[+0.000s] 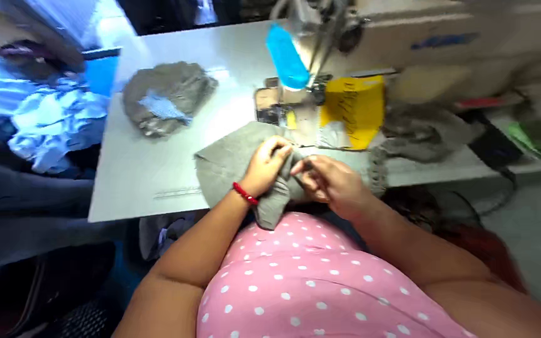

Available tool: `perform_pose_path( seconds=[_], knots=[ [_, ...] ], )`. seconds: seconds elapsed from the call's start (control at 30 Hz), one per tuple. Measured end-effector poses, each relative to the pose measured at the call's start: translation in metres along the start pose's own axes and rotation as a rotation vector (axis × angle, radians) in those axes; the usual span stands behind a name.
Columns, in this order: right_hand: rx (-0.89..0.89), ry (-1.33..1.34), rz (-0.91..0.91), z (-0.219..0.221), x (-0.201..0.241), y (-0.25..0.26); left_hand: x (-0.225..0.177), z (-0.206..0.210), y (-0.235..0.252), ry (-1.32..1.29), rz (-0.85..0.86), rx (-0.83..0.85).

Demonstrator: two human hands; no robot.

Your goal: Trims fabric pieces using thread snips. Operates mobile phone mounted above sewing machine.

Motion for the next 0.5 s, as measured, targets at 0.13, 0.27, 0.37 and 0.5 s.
perform_pose_path(
  seconds=[0.13,0.27,0.37,0.5],
  knots=[
    [0.057,0.044,0.099,0.005,-0.017,0.008,-0.004,0.001,-0.006,-0.003,-0.038,-0.018],
    [0.001,0.084,0.132,0.002,-0.018,0.012,0.001,-0.002,-0.004,-0.046,-0.007,-0.019],
    [-0.005,0.103,0.138,0.002,-0.019,0.013,0.005,-0.004,-0.001,-0.084,0.002,-0.028],
    [-0.008,0.11,0.138,0.002,-0.02,0.014,-0.002,-0.001,-0.006,-0.049,-0.04,-0.042]
  ],
)
Point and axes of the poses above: each hand's wrist, its own y-axis towards the middle knuckle, its own z-axis out of the palm, x = y × z, the point moved 6 cm from there along y, towards the middle knuckle, and after that the axes turned 15 degrees about -y, right-handed, at the moved point
